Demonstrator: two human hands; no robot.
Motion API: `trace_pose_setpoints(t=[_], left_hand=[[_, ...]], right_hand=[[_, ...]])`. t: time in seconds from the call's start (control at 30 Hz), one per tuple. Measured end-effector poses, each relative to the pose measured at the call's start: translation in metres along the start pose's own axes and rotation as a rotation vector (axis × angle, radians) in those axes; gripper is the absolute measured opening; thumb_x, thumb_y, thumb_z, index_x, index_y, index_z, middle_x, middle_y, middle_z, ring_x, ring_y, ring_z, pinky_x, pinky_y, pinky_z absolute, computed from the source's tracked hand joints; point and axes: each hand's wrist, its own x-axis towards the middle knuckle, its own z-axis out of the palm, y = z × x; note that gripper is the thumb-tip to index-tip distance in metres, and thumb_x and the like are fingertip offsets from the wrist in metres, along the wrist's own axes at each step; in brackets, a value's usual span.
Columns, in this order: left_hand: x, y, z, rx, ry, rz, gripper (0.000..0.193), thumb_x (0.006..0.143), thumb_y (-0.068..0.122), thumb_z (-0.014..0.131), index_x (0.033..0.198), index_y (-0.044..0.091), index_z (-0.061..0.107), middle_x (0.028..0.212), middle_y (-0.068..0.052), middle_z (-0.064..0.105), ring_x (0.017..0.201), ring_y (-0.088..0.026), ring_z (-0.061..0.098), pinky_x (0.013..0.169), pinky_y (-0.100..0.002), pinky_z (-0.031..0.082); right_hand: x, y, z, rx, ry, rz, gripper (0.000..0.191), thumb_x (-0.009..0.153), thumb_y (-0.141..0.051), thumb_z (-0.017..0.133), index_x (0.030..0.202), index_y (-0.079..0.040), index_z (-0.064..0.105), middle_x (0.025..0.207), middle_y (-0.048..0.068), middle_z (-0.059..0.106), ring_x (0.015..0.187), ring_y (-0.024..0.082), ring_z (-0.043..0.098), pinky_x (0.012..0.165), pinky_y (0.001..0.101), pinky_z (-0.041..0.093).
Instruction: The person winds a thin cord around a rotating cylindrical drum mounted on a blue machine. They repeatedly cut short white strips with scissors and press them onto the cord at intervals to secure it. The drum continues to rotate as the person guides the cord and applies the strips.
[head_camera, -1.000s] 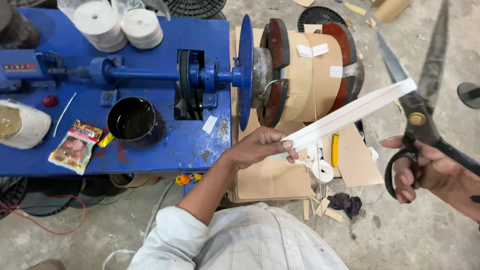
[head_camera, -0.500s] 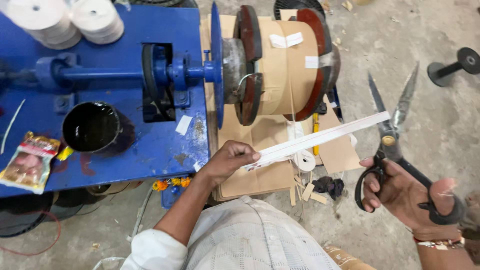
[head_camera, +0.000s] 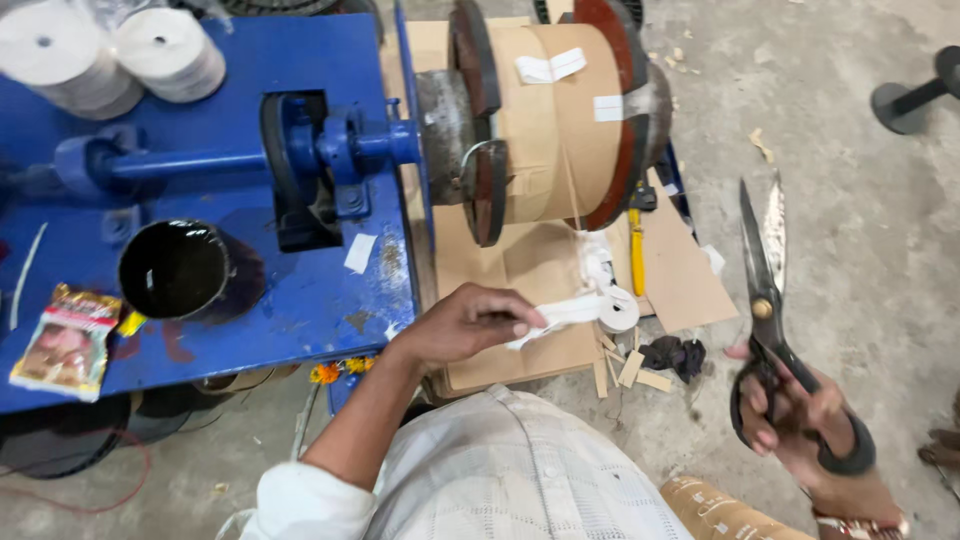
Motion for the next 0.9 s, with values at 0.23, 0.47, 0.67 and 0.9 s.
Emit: trace_pose_setpoints(t=[0.23, 0.47, 0.67, 0.9], left_hand=[[0.033, 0.035, -0.006, 0.15, -0.104, -0.015, 0.064, 0.088, 0.004, 0.076, 0.147, 0.018, 0.058, 0.15, -0.005, 0.06, 0.091, -0.011, 0.062, 0.088, -0.029, 0.055], [0.051, 0.041, -0.003, 0.145, -0.234, 0.016, 0.076, 0.084, 0.001, 0.08, 0.152, 0.021, 0.05, 0.156, -0.007, 0.052, 0.089, -0.007, 0.07, 0.084, -0.028, 0.061], [0.054, 0.034, -0.001, 0.086, -0.321, -0.082, 0.079, 0.087, 0.003, 0.083, 0.157, 0.02, 0.051, 0.136, -0.017, 0.071, 0.087, -0.007, 0.069, 0.085, -0.027, 0.06], [0.05, 0.038, -0.005, 0.219, -0.284, 0.026, 0.081, 0.081, 0.015, 0.085, 0.152, 0.02, 0.048, 0.153, -0.007, 0.053, 0.104, -0.016, 0.072, 0.095, -0.031, 0.06]], right_hand=[[-0.011, 0.022, 0.002, -0.615, -0.102, 0.433, 0.121, 0.039, -0.076, 0.089, 0.13, 0.0, 0.064, 0.063, 0.006, 0.048, 0.056, 0.02, 0.045, 0.053, 0.0362, 0.037], [-0.004, 0.036, 0.023, -0.552, -0.227, 0.338, 0.111, 0.04, -0.07, 0.088, 0.124, 0.0, 0.07, 0.057, -0.001, 0.045, 0.049, 0.016, 0.044, 0.047, 0.0342, 0.029], [0.008, 0.04, 0.025, -0.527, -0.343, 0.196, 0.095, 0.052, -0.055, 0.094, 0.123, 0.003, 0.069, 0.056, -0.005, 0.044, 0.049, 0.009, 0.039, 0.045, 0.0309, 0.026], [-0.003, 0.058, 0.015, -0.379, -0.261, 0.215, 0.097, 0.053, -0.054, 0.095, 0.121, 0.009, 0.066, 0.057, 0.001, 0.048, 0.049, 0.014, 0.044, 0.046, 0.0305, 0.029]])
